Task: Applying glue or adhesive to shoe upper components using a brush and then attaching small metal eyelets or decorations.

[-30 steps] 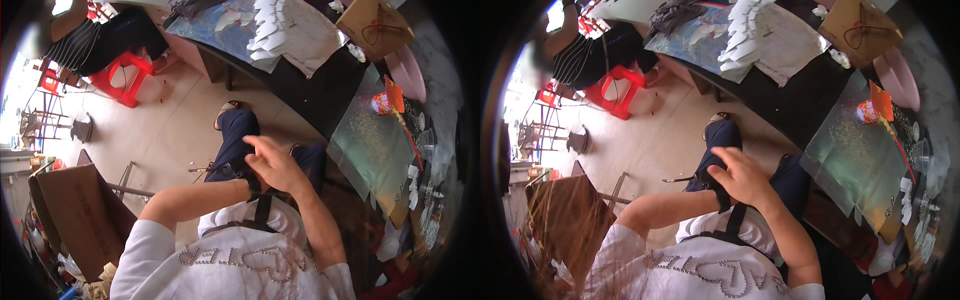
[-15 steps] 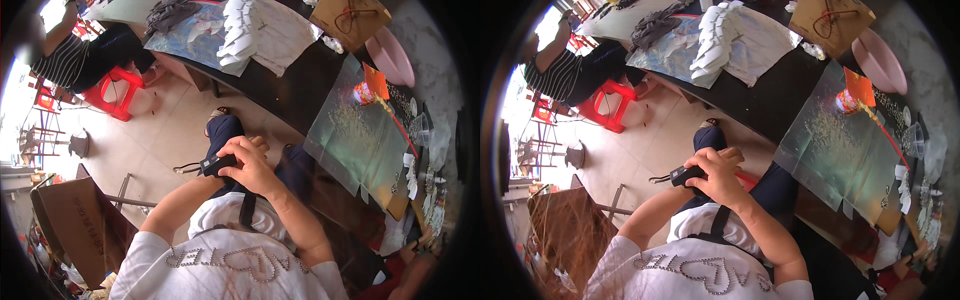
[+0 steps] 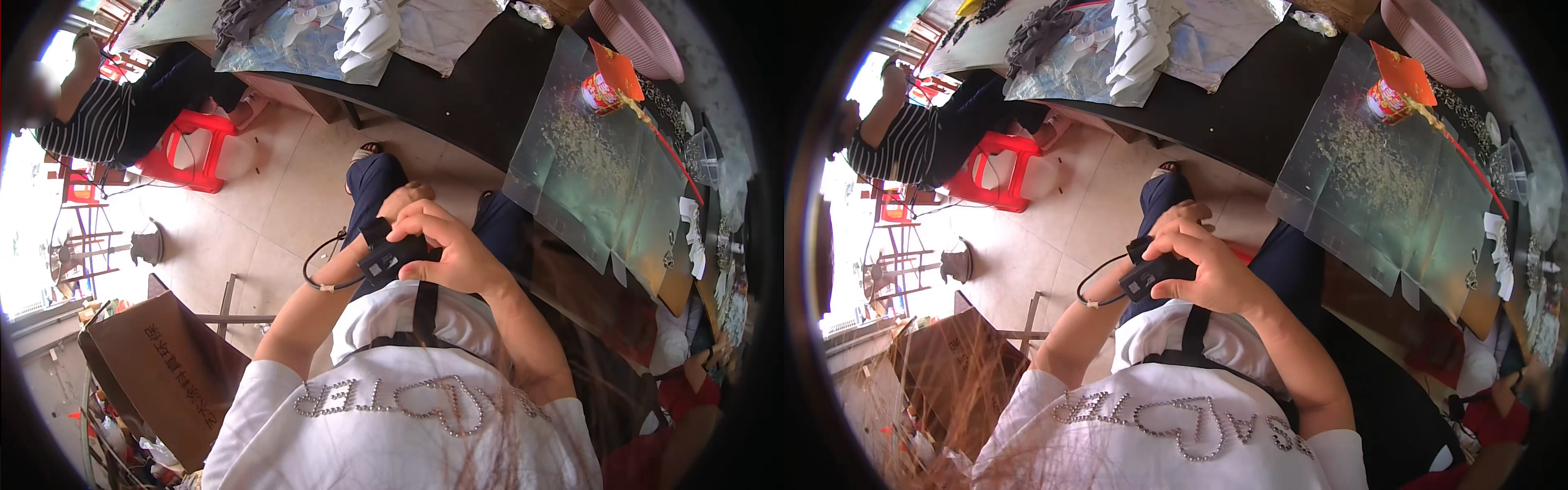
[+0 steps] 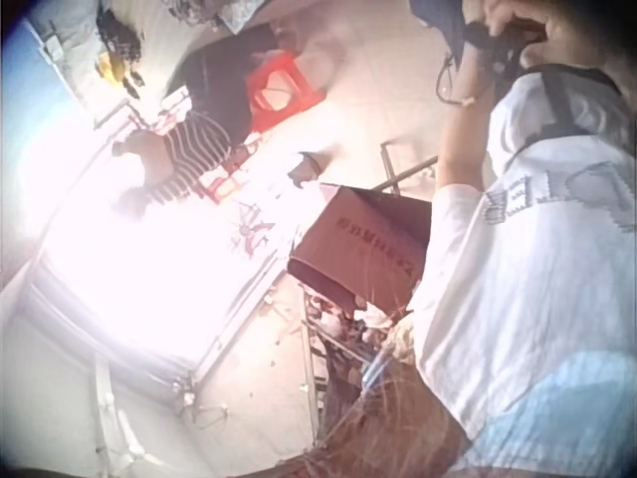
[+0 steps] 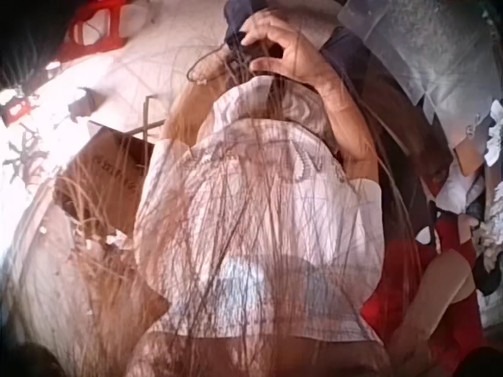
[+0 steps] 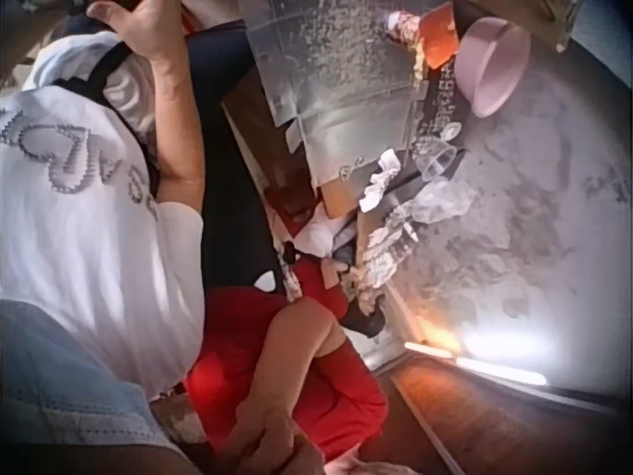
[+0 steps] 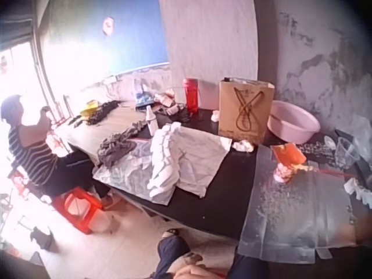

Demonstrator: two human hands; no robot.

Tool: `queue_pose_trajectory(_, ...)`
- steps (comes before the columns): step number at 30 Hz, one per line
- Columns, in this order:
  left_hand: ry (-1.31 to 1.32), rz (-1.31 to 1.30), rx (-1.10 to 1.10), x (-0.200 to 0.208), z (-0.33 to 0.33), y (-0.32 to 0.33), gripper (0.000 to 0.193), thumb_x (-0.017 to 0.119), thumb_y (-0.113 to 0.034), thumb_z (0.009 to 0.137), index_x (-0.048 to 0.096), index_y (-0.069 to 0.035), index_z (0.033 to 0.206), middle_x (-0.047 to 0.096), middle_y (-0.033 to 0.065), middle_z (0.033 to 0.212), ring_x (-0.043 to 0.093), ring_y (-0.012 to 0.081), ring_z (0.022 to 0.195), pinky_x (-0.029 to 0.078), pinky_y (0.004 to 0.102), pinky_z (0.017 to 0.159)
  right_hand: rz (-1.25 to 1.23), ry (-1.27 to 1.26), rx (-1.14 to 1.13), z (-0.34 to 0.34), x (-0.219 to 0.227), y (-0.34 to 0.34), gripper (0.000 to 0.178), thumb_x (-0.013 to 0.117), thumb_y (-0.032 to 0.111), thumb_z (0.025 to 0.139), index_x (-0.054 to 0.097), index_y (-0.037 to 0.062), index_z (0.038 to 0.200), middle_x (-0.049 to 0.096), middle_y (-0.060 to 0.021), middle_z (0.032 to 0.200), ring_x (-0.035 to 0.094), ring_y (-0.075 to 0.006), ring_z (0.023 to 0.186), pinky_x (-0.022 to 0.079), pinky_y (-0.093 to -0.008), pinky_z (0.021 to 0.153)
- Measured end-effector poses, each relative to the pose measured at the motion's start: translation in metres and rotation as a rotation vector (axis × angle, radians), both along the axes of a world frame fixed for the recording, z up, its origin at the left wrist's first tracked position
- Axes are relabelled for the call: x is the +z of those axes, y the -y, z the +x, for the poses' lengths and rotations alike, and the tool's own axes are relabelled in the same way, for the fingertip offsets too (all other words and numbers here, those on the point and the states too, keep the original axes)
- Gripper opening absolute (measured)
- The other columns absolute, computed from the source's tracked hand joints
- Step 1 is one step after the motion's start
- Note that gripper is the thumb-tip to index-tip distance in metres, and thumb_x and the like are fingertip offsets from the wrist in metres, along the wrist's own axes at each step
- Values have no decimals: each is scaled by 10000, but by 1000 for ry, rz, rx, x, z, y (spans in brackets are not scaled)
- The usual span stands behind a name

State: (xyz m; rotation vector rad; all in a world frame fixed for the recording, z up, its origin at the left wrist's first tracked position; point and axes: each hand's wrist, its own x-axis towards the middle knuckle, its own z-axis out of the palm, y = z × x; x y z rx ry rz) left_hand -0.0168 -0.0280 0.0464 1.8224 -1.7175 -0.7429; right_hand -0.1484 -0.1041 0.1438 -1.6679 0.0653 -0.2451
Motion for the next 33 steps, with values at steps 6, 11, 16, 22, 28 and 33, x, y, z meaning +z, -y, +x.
queue_pose_trajectory(6,13,20,12,6,-5,-10,302,625,-104,809,543,-55,1095,546,79,1105,509,262,1045,403,342,916,-189,41,-73,13,10,-14,417,782,169,675,603,64,1036,503,-45,1112,509,-183,998,427,-267,763)
queue_pose_trajectory(11,101,29,-54,21,-36,-19,258,614,-116,823,550,-46,1063,565,71,1060,528,240,999,414,327,888,-198,-91,-11,20,16,-18,346,755,212,681,605,24,930,587,-110,866,593,-264,790,464,-325,699)
queue_pose_trajectory(16,189,6,-143,39,-68,-24,218,602,-127,838,556,-37,1030,583,63,1014,548,219,953,424,312,860,-259,-233,89,34,25,-18,356,751,274,688,609,26,899,604,-140,892,598,-282,832,462,-344,715)
queue_pose_trajectory(22,-151,-29,-481,83,-76,-27,180,587,-141,855,564,-26,992,605,52,959,571,193,898,437,293,826,-286,-333,192,59,40,-19,375,749,352,693,610,17,790,623,-153,685,620,-285,654,471,-350,609)
queue_pose_trajectory(28,-2103,1,-422,139,-46,-12,447,510,-312,914,457,30,1197,537,232,1158,538,354,1086,413,453,956,16,-686,640,64,-41,5,449,649,449,804,614,40,988,618,-38,832,566,-130,716,468,-273,666)
queue_pose_trajectory(33,-2489,-409,-162,140,-9,8,418,452,-309,930,502,8,1199,566,166,1174,516,318,1126,387,460,995,956,4,5,38,-100,-6,490,506,325,922,339,101,1325,434,8,1268,427,-99,1168,414,-251,888)
